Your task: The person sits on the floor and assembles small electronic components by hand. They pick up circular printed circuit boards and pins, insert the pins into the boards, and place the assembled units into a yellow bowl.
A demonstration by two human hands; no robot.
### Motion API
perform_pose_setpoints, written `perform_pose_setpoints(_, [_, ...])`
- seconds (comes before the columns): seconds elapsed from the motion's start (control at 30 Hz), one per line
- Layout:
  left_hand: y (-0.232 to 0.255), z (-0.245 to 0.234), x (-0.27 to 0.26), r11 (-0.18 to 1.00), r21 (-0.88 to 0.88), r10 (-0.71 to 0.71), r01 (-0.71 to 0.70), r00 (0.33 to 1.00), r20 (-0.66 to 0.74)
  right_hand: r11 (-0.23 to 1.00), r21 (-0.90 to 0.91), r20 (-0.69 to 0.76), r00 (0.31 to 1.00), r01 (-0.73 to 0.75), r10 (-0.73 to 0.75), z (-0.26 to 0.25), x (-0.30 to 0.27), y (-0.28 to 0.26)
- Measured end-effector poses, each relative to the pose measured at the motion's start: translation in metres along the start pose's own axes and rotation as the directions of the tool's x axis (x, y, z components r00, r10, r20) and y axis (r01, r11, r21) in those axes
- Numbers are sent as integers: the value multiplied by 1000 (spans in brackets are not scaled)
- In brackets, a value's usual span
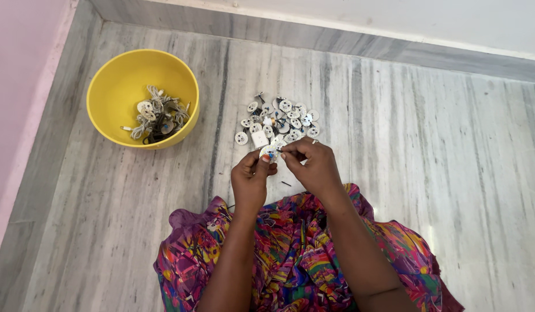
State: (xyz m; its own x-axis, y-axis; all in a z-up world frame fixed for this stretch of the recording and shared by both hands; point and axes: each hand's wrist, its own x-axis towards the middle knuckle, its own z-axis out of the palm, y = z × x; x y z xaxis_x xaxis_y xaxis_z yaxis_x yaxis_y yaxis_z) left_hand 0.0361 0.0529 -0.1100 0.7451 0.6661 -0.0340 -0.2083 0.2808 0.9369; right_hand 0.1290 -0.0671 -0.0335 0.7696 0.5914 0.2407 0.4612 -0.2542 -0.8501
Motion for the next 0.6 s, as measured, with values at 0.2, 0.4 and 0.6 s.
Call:
perform_pose_setpoints(0.2, [3,-2,1,994,-82,-73,74,997,14,1000,26,-31,999,-11,12,3,2,-2])
perform_pose_setpoints(0.4, [8,-6,3,984,-49,-176,173,983,-52,998,42,9,999,49,-49,-9,-1,-4])
perform_pose_setpoints(0.6, [12,-6,4,978,0,-209,210,973,-103,978,-196,177,983,71,-36,-2,0,-9])
